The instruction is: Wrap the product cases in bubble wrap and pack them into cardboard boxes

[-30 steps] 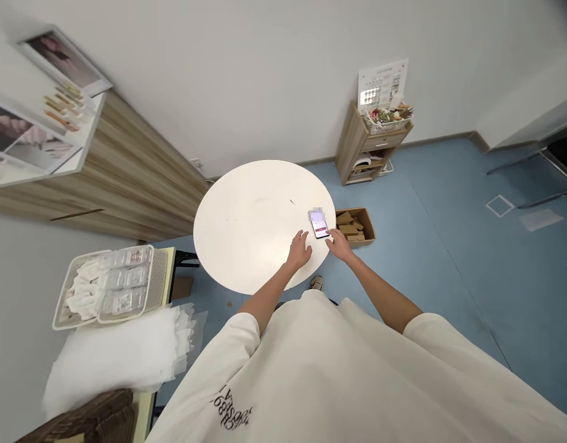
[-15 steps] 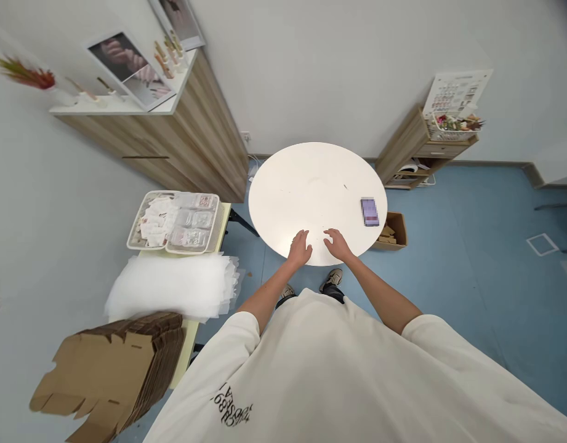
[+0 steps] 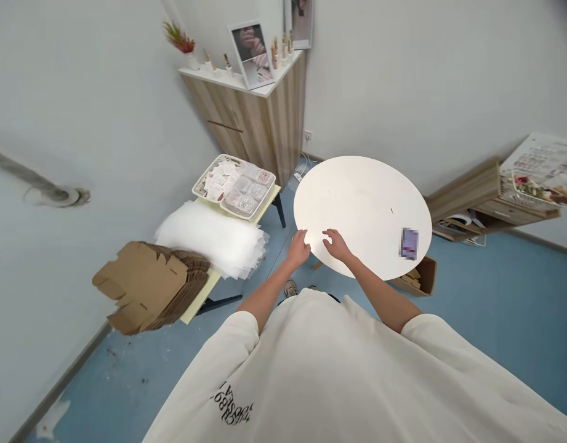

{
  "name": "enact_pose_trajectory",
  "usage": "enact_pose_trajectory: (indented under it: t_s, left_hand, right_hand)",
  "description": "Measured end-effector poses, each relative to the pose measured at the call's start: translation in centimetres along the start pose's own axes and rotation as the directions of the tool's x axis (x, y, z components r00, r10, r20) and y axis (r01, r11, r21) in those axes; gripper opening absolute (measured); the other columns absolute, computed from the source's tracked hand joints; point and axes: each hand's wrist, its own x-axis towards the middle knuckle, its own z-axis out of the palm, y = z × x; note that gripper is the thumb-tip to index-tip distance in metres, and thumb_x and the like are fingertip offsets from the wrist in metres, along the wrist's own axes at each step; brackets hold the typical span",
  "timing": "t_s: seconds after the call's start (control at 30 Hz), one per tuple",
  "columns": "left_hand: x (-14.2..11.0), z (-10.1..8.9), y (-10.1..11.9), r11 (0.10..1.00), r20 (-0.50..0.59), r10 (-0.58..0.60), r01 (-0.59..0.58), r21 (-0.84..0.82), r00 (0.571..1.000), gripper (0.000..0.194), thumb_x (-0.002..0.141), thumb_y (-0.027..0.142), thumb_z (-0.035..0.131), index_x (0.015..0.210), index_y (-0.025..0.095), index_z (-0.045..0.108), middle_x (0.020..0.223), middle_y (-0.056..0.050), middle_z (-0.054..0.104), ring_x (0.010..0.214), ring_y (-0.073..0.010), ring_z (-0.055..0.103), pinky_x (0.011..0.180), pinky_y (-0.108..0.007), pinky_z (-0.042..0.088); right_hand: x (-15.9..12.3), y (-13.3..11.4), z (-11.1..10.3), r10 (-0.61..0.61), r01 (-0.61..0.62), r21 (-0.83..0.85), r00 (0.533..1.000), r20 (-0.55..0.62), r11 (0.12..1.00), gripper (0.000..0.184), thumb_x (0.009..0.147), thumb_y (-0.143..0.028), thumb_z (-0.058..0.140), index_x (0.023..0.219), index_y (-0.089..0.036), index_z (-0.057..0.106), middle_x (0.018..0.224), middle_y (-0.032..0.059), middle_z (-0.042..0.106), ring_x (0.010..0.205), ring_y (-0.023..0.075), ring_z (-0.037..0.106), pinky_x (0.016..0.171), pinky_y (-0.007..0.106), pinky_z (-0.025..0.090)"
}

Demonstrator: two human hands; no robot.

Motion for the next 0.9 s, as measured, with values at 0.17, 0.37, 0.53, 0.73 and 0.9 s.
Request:
enact_pose_trajectory:
  t_s: [0.17,0.37,0.53,0.73,0.9]
  left_hand:
    - [-2.5,0.1,-0.7,0.998,-0.084,-0.070,0.071,0.000,0.994,0.058,0.095,0.034,0.047,0.151,0.024,0.036,0.160,-0.012,0.037,0.151,-0.0314,0.028,0.121,-0.055,0.030]
    - [-5.9,0.8,-1.9,0.985,-0.097,-0.171,0.171,-0.004,0.980,0.058,0.096,0.034,0.045,0.152,0.022,0.036,0.161,-0.014,0.035,0.152,-0.0316,0.027,0.120,-0.054,0.031]
    - [-7.0,-0.2,-2.7,0.979,-0.117,-0.204,0.205,-0.002,0.972,0.059,0.096,0.033,0.043,0.153,0.021,0.034,0.162,-0.013,0.032,0.152,-0.0313,0.026,0.120,-0.053,0.031]
    - [-6.5,-3.3,-4.3,0.973,-0.177,-0.232,0.226,-0.052,0.957,0.057,0.096,0.033,0.046,0.152,0.025,0.037,0.161,-0.011,0.034,0.152,-0.0310,0.027,0.119,-0.053,0.032]
    - [-4.6,-7.4,-7.4,0.985,-0.240,-0.172,0.167,-0.043,0.955,0.058,0.092,0.026,0.049,0.149,0.023,0.040,0.156,-0.013,0.040,0.148,-0.0314,0.033,0.119,-0.054,0.032]
  right_hand:
    - [0.4,-0.4,1.2,-0.095,0.094,0.015,0.991,0.091,0.995,0.045,0.095,-0.035,0.044,0.137,-0.026,0.058,0.147,0.0098,0.049,0.132,0.0291,0.051,0.110,0.052,0.044]
    - [-0.2,0.1,4.0,-0.150,0.148,0.024,0.971,0.184,0.989,0.045,0.095,-0.034,0.044,0.136,-0.023,0.059,0.147,0.0115,0.050,0.132,0.0290,0.051,0.110,0.049,0.044]
    - [0.2,-0.3,5.6,-0.199,0.197,0.034,0.955,0.220,0.980,0.044,0.094,-0.033,0.046,0.135,-0.024,0.060,0.144,0.0109,0.053,0.129,0.0288,0.053,0.110,0.050,0.044]
    - [3.3,-3.1,6.5,-0.263,0.262,0.039,0.937,0.229,0.964,0.043,0.093,-0.033,0.048,0.134,-0.026,0.061,0.140,0.0099,0.055,0.126,0.0282,0.055,0.108,0.049,0.045]
    - [7.1,-7.2,8.5,-0.287,0.287,0.033,0.933,0.218,0.958,0.042,0.093,-0.031,0.051,0.133,-0.026,0.062,0.141,0.0093,0.056,0.129,0.0290,0.052,0.110,0.051,0.044]
